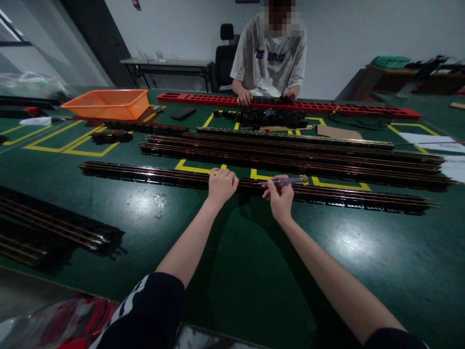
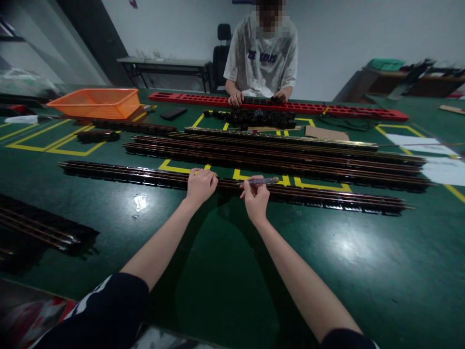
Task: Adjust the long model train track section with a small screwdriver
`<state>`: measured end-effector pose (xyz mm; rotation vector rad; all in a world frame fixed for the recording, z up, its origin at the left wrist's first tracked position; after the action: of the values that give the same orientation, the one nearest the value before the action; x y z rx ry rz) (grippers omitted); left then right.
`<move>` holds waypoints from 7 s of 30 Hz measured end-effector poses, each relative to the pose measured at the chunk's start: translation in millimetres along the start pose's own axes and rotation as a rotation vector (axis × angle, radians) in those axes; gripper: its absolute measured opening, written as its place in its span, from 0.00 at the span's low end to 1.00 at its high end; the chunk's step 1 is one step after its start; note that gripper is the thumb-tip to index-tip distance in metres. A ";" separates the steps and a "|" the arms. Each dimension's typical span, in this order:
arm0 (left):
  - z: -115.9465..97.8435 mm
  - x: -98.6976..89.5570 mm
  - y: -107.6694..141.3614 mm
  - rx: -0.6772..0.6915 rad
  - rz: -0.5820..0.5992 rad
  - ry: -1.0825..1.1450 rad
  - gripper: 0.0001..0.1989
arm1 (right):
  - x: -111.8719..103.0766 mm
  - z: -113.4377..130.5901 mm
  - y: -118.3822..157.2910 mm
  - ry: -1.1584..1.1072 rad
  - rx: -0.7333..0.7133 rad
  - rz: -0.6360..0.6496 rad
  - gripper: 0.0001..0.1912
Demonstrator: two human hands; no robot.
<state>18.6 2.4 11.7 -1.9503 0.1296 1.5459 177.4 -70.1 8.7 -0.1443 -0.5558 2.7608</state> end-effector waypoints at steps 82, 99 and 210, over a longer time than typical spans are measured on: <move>-20.6 -4.1 -10.4 -0.148 0.152 0.180 0.19 | -1.6 4.6 3.5 0.089 -0.047 -0.070 0.07; -4.0 -6.0 -9.7 -0.214 0.144 0.156 0.20 | -2.2 3.6 3.7 0.096 -0.022 -0.129 0.07; 7.5 -8.8 -6.4 -0.204 0.116 0.032 0.21 | 1.1 3.0 1.8 0.090 -0.048 -0.019 0.06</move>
<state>12.5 8.8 21.5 -2.1600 0.1039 1.6587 175.4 -72.4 10.7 -0.2717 -0.5971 2.7080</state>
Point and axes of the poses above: each hand's wrist, its own y-axis away from the middle knuckle, its own x-axis out of the palm, z = x × y, the point moved 1 cm from there along -y, towards the middle knuckle, and after that the axes turned 8 degrees about z, right-handed, at the moved point
